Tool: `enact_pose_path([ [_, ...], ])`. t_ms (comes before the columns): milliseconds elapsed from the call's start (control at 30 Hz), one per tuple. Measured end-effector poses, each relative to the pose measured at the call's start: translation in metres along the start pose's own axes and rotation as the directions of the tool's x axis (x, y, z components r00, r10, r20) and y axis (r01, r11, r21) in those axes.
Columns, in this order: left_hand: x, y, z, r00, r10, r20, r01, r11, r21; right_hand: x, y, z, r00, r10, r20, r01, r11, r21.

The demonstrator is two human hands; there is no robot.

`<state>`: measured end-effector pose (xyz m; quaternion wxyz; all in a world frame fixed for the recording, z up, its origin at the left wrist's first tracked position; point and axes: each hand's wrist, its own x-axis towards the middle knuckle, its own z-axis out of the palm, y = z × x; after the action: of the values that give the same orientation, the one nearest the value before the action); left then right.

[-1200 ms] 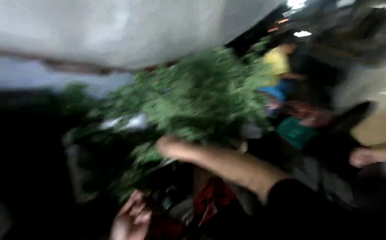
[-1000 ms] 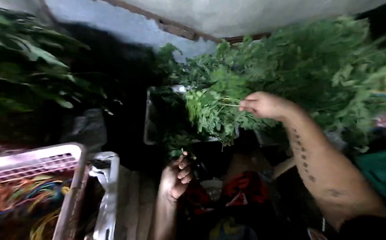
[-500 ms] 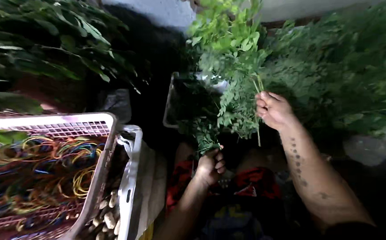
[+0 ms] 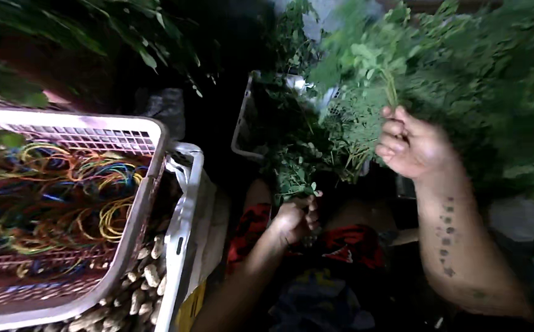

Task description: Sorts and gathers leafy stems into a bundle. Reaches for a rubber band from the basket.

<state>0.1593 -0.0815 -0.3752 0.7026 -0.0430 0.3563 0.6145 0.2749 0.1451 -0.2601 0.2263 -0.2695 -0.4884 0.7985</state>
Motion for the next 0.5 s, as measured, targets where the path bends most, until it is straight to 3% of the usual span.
enact_pose_path([
  [100,0.004,-0.013,0.007,0.997,0.077,0.003,-0.077,0.994,0.077,-0.041,0.025,0.03,0.997,0.059,-0.041,-0.068,0.963,-0.262],
  [167,0.007,-0.022,0.007,0.988,0.131,0.085,-0.138,0.987,0.083,-0.055,0.063,0.038,0.983,0.182,-0.03,-0.181,0.918,-0.352],
  [267,0.01,-0.03,0.003,0.979,0.15,0.137,-0.162,0.983,0.083,-0.066,0.113,0.035,0.899,0.438,-0.023,-0.422,0.85,-0.315],
  [333,0.008,-0.037,-0.003,0.986,0.124,0.114,-0.138,0.982,0.126,-0.071,0.122,0.031,0.851,0.524,-0.032,-0.502,0.794,-0.344],
  [433,0.007,-0.038,-0.002,0.994,0.097,0.052,-0.106,0.968,0.227,-0.075,0.116,0.034,0.841,0.535,-0.077,-0.478,0.671,-0.567],
  [500,0.007,-0.036,0.005,0.995,0.086,-0.045,-0.069,0.95,0.304,-0.077,0.107,0.036,0.867,0.492,-0.086,-0.338,0.452,-0.826],
])
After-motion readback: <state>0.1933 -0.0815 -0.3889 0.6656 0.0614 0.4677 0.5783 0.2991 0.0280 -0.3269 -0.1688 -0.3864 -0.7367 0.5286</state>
